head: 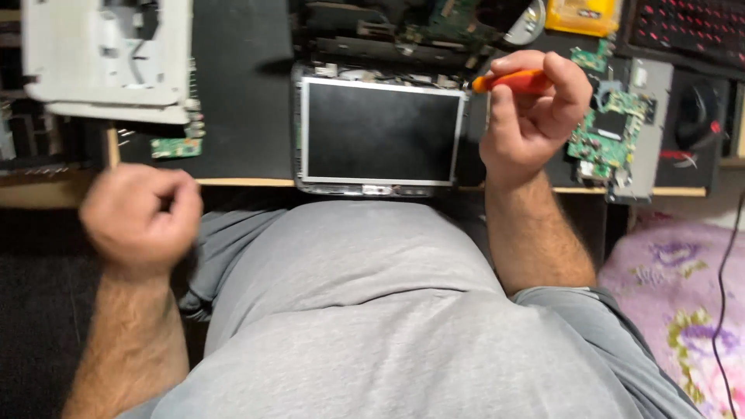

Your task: Removing the screen bezel from a laptop using a screwdriver and manual prying as part of a disassembly process.

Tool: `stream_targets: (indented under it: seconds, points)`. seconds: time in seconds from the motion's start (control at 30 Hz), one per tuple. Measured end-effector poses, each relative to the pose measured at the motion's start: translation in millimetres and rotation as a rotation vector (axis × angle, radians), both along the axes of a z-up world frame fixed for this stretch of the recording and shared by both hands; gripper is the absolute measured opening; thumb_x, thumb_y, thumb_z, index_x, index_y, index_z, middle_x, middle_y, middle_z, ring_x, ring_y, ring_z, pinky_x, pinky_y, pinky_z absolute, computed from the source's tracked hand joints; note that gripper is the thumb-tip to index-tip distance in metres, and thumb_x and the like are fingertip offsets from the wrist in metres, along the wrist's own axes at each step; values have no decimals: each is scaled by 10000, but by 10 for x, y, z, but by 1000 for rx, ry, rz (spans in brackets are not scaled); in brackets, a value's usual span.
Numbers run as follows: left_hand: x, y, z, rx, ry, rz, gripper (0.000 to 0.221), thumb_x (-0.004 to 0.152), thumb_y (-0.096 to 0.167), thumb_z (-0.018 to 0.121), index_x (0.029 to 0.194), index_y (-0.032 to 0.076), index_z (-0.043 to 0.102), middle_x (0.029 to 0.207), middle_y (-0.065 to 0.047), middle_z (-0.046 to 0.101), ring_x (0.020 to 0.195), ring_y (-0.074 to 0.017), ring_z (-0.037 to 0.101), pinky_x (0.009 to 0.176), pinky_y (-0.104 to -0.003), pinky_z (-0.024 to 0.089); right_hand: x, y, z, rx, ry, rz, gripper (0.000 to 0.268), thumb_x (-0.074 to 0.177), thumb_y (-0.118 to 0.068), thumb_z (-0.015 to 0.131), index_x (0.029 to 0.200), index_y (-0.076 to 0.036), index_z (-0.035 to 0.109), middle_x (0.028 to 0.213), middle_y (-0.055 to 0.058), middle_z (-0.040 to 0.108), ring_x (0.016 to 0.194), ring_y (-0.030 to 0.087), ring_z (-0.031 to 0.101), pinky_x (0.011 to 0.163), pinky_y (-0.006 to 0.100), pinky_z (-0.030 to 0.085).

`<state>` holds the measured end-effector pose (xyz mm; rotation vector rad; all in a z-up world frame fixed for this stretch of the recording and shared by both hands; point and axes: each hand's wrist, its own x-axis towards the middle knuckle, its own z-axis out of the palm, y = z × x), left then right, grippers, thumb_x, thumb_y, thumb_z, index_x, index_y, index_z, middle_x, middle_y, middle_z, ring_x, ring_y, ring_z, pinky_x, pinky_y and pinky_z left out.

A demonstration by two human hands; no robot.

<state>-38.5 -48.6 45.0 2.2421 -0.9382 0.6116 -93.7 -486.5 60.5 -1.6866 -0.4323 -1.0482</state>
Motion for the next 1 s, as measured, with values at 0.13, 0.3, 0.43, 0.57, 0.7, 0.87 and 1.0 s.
stream_targets:
  seconds: [0.13,0.3,0.43,0.57,0.7,0.87,1.0]
  points:
    - [-111,-579,165,-22,199,-293,78,912,-39,791,861,6,753,831,-137,725,736,-307,661,700,-412,504,-101,-351,-352,-68,10,-157,429,1056,67,601,1431,-69,443,1134,284,554,1003,347,627,839,410,569]
    - [-30,-1132,257,80,319,-493,78,911,107,776,952,47,750,922,-94,716,856,-269,674,791,-401,540,-85,-431,-504,-174,24,-150,465,1026,113,608,1438,-23,439,1076,281,622,959,323,645,785,371,594]
    - [43,-1408,240,243,275,-481,173,903,206,776,1037,97,760,1003,-60,705,916,-256,648,832,-404,503,-88,-416,-451,-240,46,-139,475,1025,119,610,1442,-39,445,1087,251,632,941,307,621,763,365,570]
    - [87,-1535,213,384,275,-373,417,779,290,882,1147,145,750,1163,-17,671,1117,-286,589,924,-492,459,-181,-396,-404,-200,92,-115,462,1029,106,613,1428,-77,466,1058,234,643,863,276,604,746,348,537]
    - [86,-1577,186,293,268,-409,402,756,250,926,1091,114,750,1166,-36,674,1140,-296,607,967,-528,456,-419,-325,-397,-64,97,59,498,1025,85,602,1466,-96,461,1034,244,606,864,265,584,689,310,568]
    - [26,-1761,180,274,284,-542,259,846,216,856,1067,133,749,1114,-30,694,1072,-284,612,920,-492,446,-811,-250,-586,-21,181,64,492,1017,16,620,1462,-120,461,988,221,618,887,292,615,785,382,559]
    - [-31,-1988,126,352,306,-697,250,860,253,839,1066,163,729,1061,5,692,982,-240,613,792,-422,450,-907,-270,-591,-112,203,41,459,998,25,648,1410,-107,498,969,195,651,856,292,648,781,404,552]
